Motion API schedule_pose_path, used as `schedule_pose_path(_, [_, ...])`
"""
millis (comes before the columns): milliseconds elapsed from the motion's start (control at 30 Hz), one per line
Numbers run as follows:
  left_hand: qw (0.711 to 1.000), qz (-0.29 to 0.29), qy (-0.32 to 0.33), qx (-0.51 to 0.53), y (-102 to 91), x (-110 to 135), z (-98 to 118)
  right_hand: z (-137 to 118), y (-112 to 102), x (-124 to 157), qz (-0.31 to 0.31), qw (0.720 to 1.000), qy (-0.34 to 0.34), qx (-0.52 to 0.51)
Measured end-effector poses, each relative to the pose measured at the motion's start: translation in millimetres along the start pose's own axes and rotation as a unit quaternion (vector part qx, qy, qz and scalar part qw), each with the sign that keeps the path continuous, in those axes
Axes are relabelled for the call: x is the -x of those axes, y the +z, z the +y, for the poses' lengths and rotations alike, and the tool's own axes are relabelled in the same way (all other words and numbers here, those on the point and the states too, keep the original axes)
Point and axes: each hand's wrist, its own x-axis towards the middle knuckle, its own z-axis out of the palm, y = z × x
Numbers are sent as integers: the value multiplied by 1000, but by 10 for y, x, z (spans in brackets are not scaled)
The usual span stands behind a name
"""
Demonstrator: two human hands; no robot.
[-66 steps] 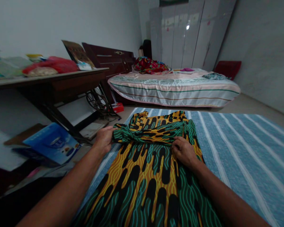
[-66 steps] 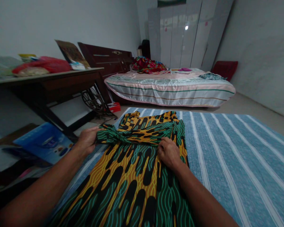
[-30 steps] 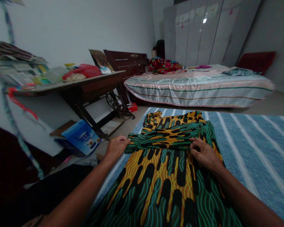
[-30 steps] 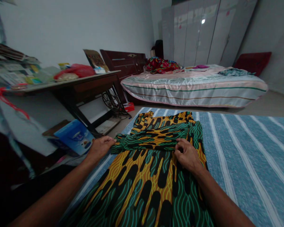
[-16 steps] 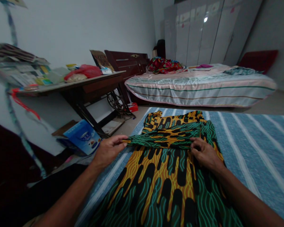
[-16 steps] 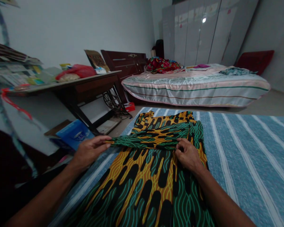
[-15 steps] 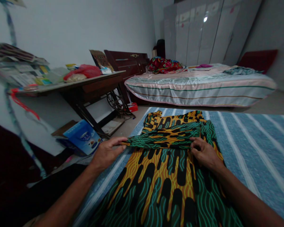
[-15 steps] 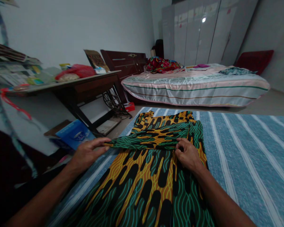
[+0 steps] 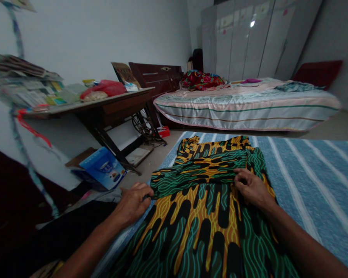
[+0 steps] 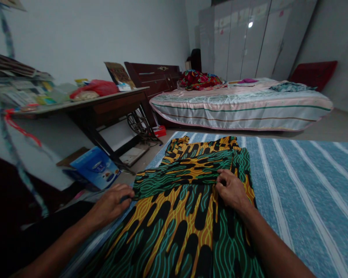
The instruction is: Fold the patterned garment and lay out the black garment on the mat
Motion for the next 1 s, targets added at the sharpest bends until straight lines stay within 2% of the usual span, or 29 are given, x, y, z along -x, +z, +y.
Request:
schedule_pose_path(67, [999, 3, -30, 27, -6, -41, -8, -1, 2, -1, 1, 1000, -2, -4])
schedule_pose_path(167, [990, 46, -122, 57, -13, -177, -55, 4, 7, 1, 8, 1000, -4, -4])
schedule_pose_path(267, [969, 49, -233, 60, 4, -381, -148, 11, 9, 4, 9, 1000, -4, 3])
schedule_pose_path(400, [940, 55, -313, 127, 85, -631, -277, 7, 5, 6, 3, 1000, -2, 6])
schedule_pose_path(567, [920, 48, -316, 226, 161, -796, -317, 2, 5, 7, 3, 1000, 3, 7])
schedule_pose_path(767, [893, 66, -314, 316, 142, -865, -277, -28, -7, 8, 7, 1000, 6, 9])
schedule_pose_path(867, [866, 96, -313, 378, 111, -858, -246, -44, -11, 6, 8, 1000, 1, 7])
schedule_pose_path(1000, [814, 115, -314, 475, 65, -857, -212, -28, 0, 3, 12, 1000, -5, -2])
